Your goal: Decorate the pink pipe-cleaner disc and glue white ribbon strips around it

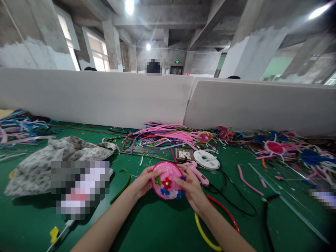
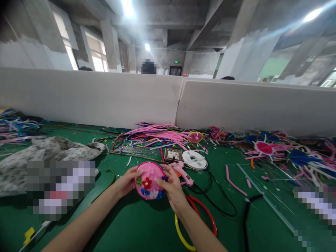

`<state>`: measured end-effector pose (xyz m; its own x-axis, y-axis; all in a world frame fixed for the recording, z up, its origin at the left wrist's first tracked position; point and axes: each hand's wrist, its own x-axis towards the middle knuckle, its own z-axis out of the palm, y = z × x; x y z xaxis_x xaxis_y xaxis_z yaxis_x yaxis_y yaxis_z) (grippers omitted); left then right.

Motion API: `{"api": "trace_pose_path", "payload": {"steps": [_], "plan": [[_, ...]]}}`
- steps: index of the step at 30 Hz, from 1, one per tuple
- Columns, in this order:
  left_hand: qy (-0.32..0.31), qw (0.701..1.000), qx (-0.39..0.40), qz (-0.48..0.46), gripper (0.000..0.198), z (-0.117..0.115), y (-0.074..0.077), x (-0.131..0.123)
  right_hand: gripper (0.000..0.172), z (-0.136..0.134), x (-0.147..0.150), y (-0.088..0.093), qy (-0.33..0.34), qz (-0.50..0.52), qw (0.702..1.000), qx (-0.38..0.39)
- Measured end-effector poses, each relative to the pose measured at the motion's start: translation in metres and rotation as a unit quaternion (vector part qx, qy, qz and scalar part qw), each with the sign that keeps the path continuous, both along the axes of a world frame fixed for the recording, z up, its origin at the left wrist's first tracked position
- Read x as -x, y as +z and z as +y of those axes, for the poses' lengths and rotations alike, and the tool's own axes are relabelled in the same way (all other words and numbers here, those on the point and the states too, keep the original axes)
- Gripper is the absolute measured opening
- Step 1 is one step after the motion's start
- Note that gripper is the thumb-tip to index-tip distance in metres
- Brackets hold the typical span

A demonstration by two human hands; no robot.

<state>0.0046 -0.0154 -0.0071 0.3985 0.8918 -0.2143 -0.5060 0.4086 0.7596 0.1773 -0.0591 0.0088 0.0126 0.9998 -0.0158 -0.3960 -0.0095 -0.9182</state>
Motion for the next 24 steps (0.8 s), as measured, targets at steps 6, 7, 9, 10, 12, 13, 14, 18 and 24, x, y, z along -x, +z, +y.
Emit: {"api": "trace_pose_path", "payload": {"steps": [6, 7, 9, 10, 12, 13, 14, 18, 24], "plan": [[-0.008, 1.0, -0.011, -0.003, 0.024, -0.0017, 0.0033, -0.0006, 0.045, 0.0022, -0.0018, -0.0068, 0.027, -0.023, 0.999, 0.005], [-0.009, 1.0, -0.01, -0.003, 0.024, -0.0018, 0.0031, -0.0006, 0.044, 0.0023, -0.0019, -0.0077, 0.026, -0.029, 0.999, 0.01], [-0.005, 1.0, -0.003, -0.002, 0.023, -0.0016, 0.002, -0.0004, 0.043, 0.0024, -0.0018, -0.0087, 0.022, -0.036, 0.999, 0.016], [-0.001, 1.0, 0.002, -0.001, 0.022, -0.0013, 0.0014, -0.0002, 0.042, 0.0024, -0.0017, -0.0088, 0.023, -0.037, 0.999, 0.018], [0.008, 1.0, 0.014, 0.001, 0.019, -0.0004, 0.0, 0.0003, 0.042, 0.0022, -0.0016, -0.0085, 0.023, -0.038, 0.999, 0.02], [0.013, 1.0, 0.021, 0.002, 0.019, 0.0002, -0.0005, 0.0006, 0.042, 0.002, -0.0015, -0.0083, 0.023, -0.039, 0.999, 0.02], [0.016, 1.0, 0.026, 0.003, 0.018, 0.0008, -0.0007, 0.001, 0.041, 0.0018, -0.0016, -0.0083, 0.023, -0.04, 0.999, 0.019], [0.021, 0.999, 0.039, -0.001, 0.015, 0.0032, 0.0003, 0.0023, 0.037, 0.0015, -0.0021, -0.0092, 0.015, -0.054, 0.998, 0.009], [0.028, 0.998, 0.049, -0.018, 0.014, 0.0057, 0.0013, 0.0042, 0.027, 0.0064, -0.0057, -0.0102, -0.059, -0.117, 0.991, -0.036]]}}
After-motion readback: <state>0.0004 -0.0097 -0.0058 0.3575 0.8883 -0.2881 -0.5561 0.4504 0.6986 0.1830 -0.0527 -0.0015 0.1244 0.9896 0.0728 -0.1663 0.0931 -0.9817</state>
